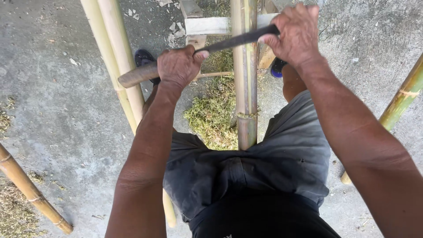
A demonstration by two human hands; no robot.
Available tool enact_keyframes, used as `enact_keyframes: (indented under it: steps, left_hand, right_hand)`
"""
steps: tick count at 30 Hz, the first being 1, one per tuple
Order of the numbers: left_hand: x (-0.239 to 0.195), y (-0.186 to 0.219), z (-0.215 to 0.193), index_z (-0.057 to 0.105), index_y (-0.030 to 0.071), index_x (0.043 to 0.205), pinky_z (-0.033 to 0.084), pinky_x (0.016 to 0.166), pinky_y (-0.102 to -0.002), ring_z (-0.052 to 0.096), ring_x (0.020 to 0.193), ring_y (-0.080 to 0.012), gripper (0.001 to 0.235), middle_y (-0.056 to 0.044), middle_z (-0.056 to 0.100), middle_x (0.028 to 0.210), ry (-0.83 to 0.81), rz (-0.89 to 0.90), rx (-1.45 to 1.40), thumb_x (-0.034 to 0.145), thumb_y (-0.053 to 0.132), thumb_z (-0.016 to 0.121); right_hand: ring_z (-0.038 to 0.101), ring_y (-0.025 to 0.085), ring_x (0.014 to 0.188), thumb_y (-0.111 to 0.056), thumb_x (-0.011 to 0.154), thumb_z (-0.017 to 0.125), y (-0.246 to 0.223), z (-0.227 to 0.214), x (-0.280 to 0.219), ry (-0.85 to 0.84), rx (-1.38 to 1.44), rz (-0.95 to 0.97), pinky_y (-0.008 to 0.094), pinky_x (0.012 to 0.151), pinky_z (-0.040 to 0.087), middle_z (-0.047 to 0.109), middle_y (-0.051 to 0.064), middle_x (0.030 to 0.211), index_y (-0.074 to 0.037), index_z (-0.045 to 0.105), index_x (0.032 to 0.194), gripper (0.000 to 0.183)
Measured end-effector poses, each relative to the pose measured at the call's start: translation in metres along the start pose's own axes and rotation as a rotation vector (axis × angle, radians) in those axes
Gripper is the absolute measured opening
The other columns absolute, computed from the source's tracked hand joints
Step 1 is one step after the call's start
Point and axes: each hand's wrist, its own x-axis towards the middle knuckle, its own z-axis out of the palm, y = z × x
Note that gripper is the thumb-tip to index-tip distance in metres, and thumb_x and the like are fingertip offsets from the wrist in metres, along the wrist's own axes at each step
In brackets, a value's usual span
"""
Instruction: Shaving and carving a bamboo pole using a large machete-like knife.
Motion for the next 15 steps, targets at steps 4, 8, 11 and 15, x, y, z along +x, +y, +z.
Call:
enact_keyframes:
  steps: [4, 8, 11, 15]
  left_hand:
    - [-0.038, 0.014, -0.001, 0.067, 0.015, 0.083, 0.051, 0.070, -0.044, 0.059, 0.051, -0.0168, 0.061, -0.002, 0.061, 0.058, -0.038, 0.014, -0.012, 0.102, 0.067, 0.042]
    - [-0.069, 0.023, 0.002, 0.068, 0.015, 0.082, 0.051, 0.072, -0.044, 0.062, 0.054, -0.0198, 0.063, -0.002, 0.062, 0.058, -0.056, 0.009, -0.046, 0.100, 0.070, 0.042]
    - [-0.084, 0.016, 0.022, 0.068, 0.015, 0.082, 0.051, 0.073, -0.046, 0.065, 0.056, -0.0224, 0.064, -0.003, 0.064, 0.060, 0.004, 0.055, -0.073, 0.099, 0.071, 0.042]
    - [-0.112, 0.024, 0.018, 0.069, 0.014, 0.080, 0.051, 0.076, -0.047, 0.067, 0.061, -0.0258, 0.064, -0.006, 0.067, 0.061, -0.006, 0.085, -0.073, 0.099, 0.070, 0.043]
  right_hand:
    - [0.047, 0.022, 0.091, -0.083, 0.105, 0.023, -0.026, -0.008, -0.033, -0.039, 0.008, 0.056, 0.041, 0.094, 0.037, 0.054, 0.001, 0.078, -0.015, 0.070, 0.086, 0.085]
    - [0.047, 0.022, 0.090, -0.083, 0.103, 0.024, -0.047, -0.016, -0.060, -0.080, 0.047, 0.085, 0.040, 0.094, 0.037, 0.054, 0.002, 0.082, -0.014, 0.069, 0.083, 0.085]
    - [0.049, 0.022, 0.090, -0.081, 0.106, 0.025, -0.066, -0.028, -0.081, -0.076, 0.064, 0.114, 0.042, 0.090, 0.036, 0.057, 0.003, 0.084, -0.015, 0.071, 0.091, 0.082]
    - [0.049, 0.021, 0.088, -0.076, 0.102, 0.031, -0.091, -0.036, -0.115, -0.106, 0.005, 0.131, 0.044, 0.095, 0.037, 0.058, 0.003, 0.084, -0.016, 0.070, 0.090, 0.073]
